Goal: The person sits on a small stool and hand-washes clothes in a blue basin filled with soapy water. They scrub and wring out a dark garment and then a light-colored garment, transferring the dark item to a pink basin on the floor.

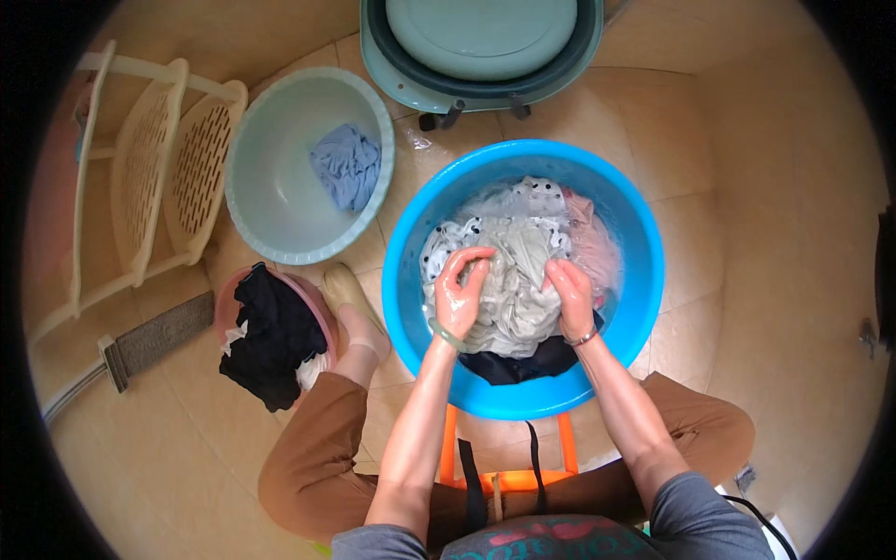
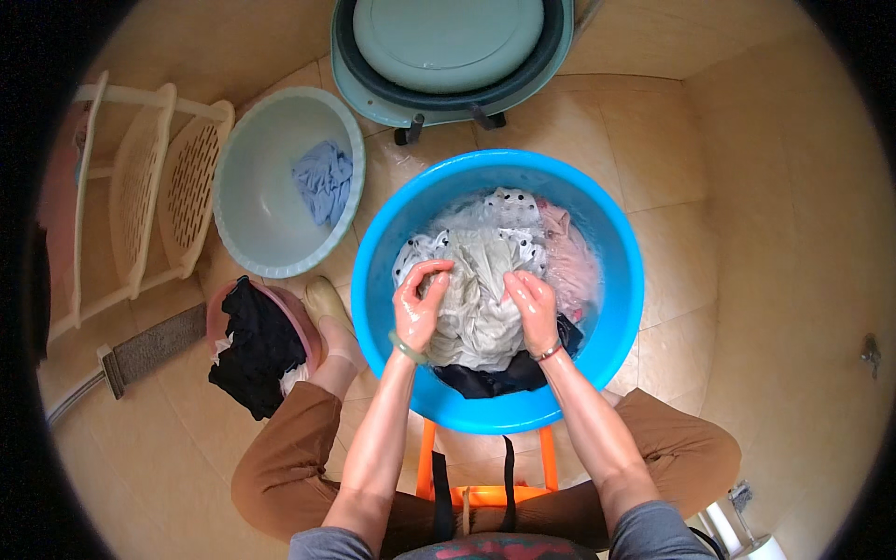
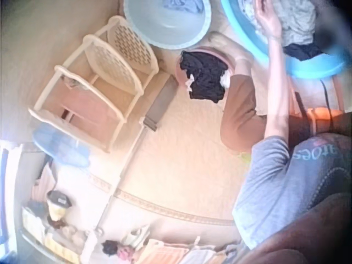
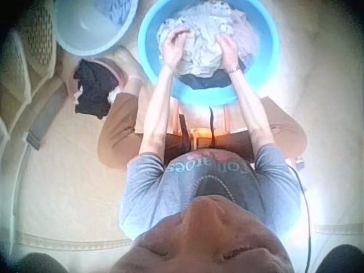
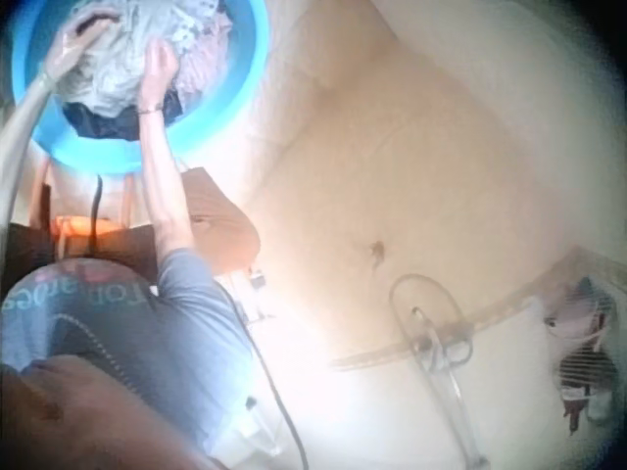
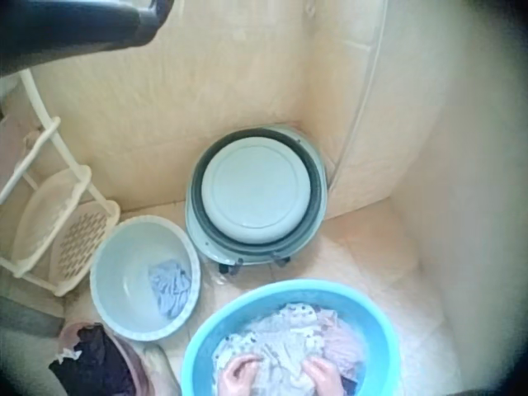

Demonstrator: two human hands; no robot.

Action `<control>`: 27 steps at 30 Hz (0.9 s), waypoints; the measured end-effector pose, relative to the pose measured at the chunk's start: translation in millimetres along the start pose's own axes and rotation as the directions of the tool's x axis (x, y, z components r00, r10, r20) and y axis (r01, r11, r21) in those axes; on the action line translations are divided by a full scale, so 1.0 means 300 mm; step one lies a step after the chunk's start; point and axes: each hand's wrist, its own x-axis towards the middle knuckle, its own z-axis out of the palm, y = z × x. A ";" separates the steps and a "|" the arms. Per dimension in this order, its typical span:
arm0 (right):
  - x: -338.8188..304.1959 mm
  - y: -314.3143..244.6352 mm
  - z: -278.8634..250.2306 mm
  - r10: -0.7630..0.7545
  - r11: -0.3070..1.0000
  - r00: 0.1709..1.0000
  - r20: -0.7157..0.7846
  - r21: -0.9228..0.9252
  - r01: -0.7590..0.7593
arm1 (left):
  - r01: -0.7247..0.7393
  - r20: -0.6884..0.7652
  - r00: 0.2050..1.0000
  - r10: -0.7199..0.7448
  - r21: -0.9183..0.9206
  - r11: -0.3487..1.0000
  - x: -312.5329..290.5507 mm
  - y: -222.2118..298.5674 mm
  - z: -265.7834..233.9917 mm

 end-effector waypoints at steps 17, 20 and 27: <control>-0.019 0.162 -0.249 -0.115 0.897 0.991 -0.063 -0.435 0.076 | -0.429 0.168 0.902 0.398 0.451 0.783 -0.272 0.112 0.205; -0.041 0.143 -0.159 -0.193 0.802 0.975 0.107 -0.556 0.219 | -0.107 -0.108 0.960 0.260 0.714 0.692 -0.297 0.014 0.158; -0.087 0.247 0.006 -0.317 0.258 0.879 0.357 -0.859 0.442 | -0.041 -0.092 0.981 0.171 0.766 0.642 -0.220 -0.209 0.116</control>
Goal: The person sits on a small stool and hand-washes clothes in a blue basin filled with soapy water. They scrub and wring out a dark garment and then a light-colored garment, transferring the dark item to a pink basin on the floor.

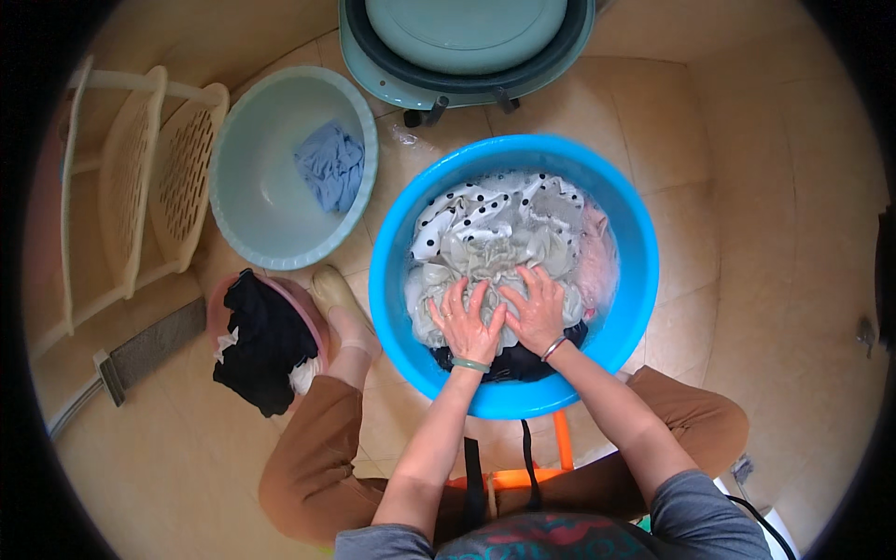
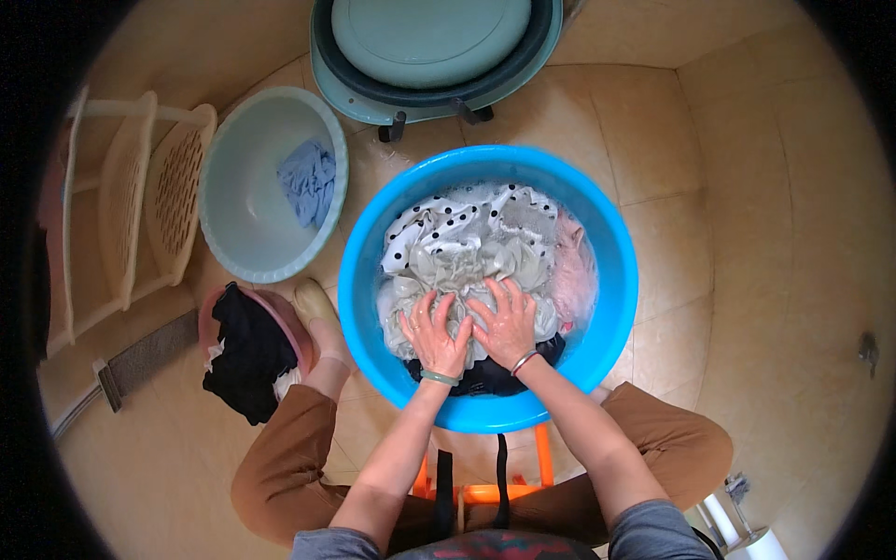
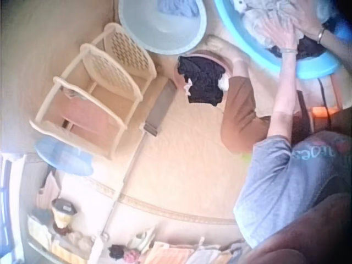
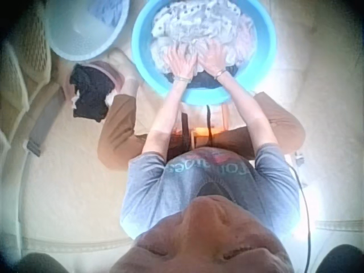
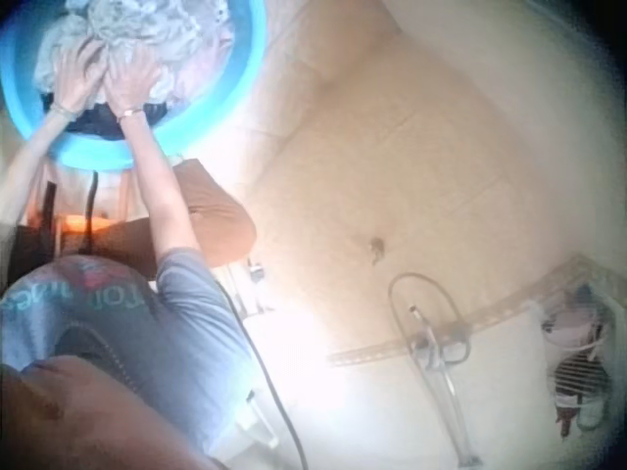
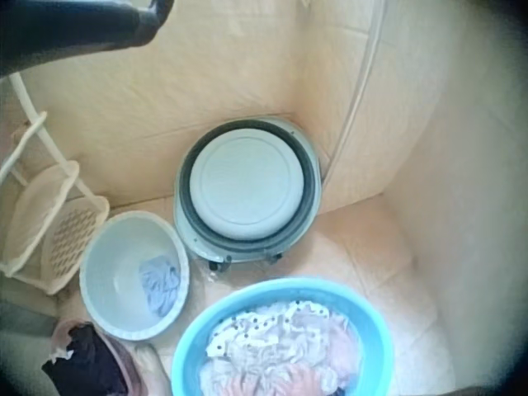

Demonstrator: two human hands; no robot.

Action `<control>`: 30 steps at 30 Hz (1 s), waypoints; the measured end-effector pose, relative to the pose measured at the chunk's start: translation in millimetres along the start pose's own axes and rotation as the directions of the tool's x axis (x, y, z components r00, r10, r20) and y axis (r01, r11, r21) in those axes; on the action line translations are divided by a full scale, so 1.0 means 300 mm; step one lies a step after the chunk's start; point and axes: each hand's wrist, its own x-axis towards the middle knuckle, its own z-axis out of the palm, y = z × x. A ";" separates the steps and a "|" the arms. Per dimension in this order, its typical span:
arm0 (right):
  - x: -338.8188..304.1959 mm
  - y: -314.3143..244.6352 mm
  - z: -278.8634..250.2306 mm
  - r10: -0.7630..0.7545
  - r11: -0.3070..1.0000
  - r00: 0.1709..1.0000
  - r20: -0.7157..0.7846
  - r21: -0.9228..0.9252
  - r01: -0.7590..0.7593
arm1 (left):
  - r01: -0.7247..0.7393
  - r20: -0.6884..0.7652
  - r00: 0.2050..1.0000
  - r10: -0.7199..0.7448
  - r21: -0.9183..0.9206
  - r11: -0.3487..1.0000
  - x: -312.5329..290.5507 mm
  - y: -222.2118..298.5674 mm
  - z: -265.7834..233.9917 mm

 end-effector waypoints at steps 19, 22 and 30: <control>0.344 0.141 0.221 0.308 0.949 0.808 0.503 -0.217 -0.227 | -0.153 0.727 0.674 -0.130 0.310 0.938 0.354 -0.295 0.232; 0.392 0.258 0.306 0.334 0.938 0.736 0.589 -0.280 -0.202 | 0.015 0.618 0.767 -0.172 0.251 0.968 0.381 -0.283 0.249; 0.110 0.152 -0.020 0.135 0.863 0.957 0.259 0.444 -0.242 | 0.386 0.407 0.860 -0.309 -0.120 0.915 0.215 -0.076 0.014</control>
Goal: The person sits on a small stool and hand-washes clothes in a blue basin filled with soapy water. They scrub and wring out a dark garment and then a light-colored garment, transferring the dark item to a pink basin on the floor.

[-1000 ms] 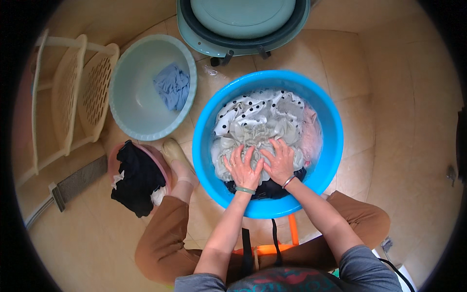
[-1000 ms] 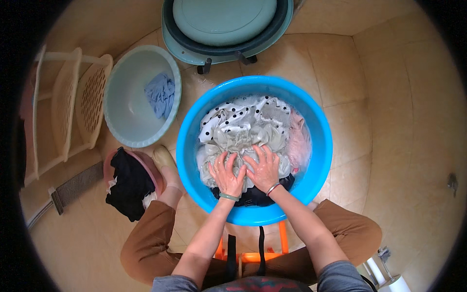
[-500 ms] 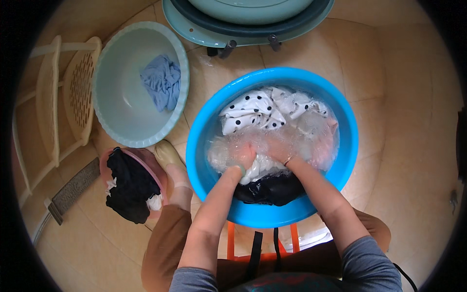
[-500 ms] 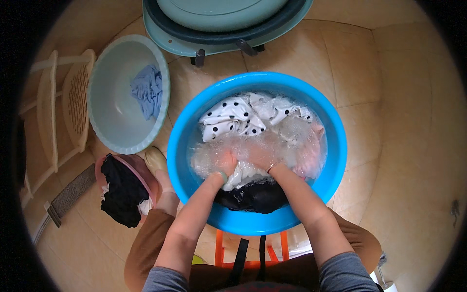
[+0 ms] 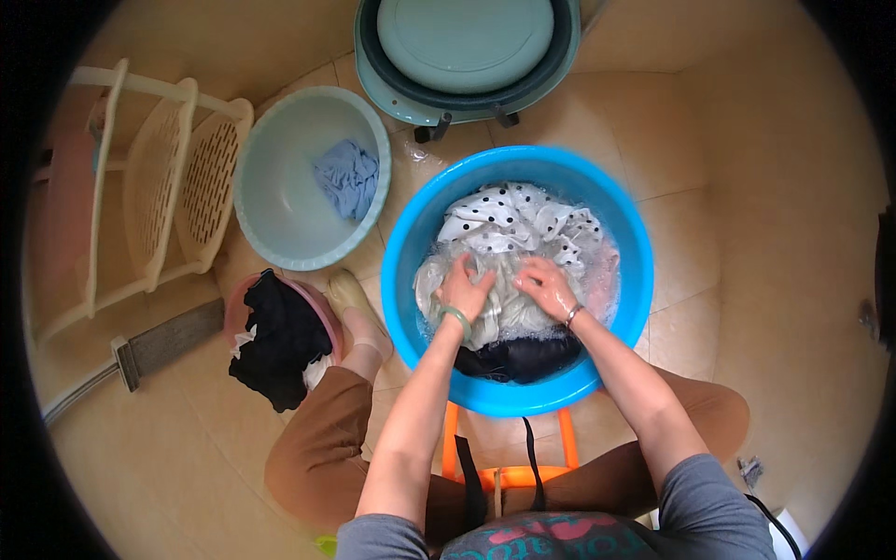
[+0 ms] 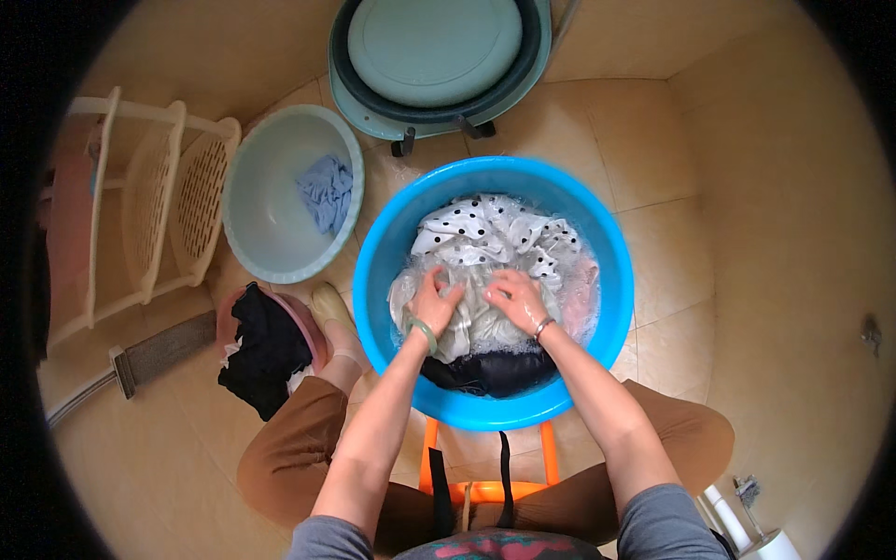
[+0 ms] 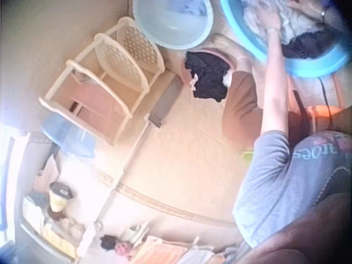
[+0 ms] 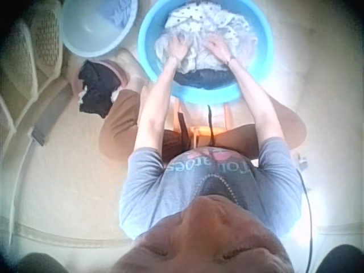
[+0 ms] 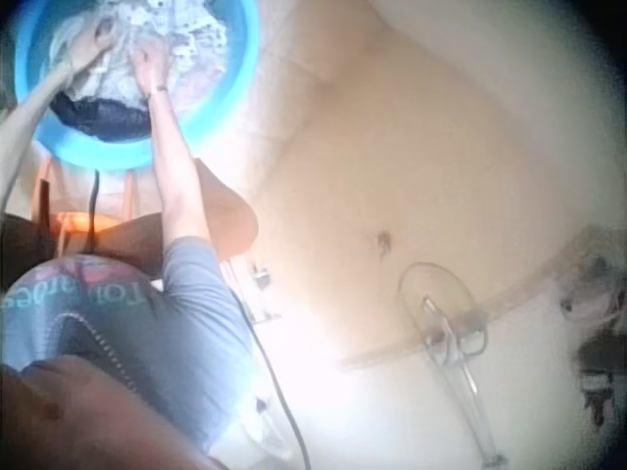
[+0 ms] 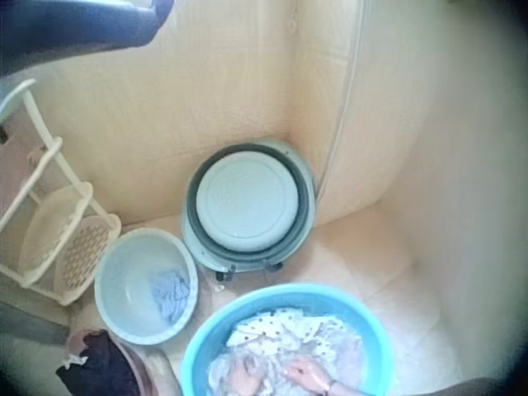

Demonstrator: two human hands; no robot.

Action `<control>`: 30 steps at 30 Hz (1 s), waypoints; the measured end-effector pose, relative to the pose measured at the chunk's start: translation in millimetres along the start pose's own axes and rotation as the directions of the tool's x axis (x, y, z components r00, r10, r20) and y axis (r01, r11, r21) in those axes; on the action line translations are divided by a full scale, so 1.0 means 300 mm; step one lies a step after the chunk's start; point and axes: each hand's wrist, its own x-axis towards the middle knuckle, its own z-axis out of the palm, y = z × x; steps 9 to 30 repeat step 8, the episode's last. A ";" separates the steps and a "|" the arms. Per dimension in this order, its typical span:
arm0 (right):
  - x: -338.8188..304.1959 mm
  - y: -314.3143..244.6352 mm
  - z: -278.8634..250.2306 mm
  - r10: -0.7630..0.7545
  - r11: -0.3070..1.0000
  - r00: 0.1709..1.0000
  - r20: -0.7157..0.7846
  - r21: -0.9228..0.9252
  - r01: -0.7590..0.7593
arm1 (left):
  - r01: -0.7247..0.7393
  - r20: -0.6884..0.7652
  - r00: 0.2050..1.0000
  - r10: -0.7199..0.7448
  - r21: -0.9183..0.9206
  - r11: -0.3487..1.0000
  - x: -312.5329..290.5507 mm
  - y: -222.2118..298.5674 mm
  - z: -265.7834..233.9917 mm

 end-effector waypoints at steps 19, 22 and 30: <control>-0.238 -0.226 -0.170 0.245 0.969 0.963 0.115 0.003 -0.247 | -0.338 0.143 0.941 0.307 0.466 0.817 -0.290 0.124 -0.108; -0.238 -0.226 -0.170 0.245 0.969 0.963 0.115 0.003 -0.247 | -0.338 0.143 0.941 0.307 0.466 0.817 -0.290 0.124 -0.108; -0.238 -0.226 -0.170 0.245 0.969 0.963 0.115 0.003 -0.247 | -0.338 0.143 0.941 0.307 0.466 0.817 -0.290 0.124 -0.108</control>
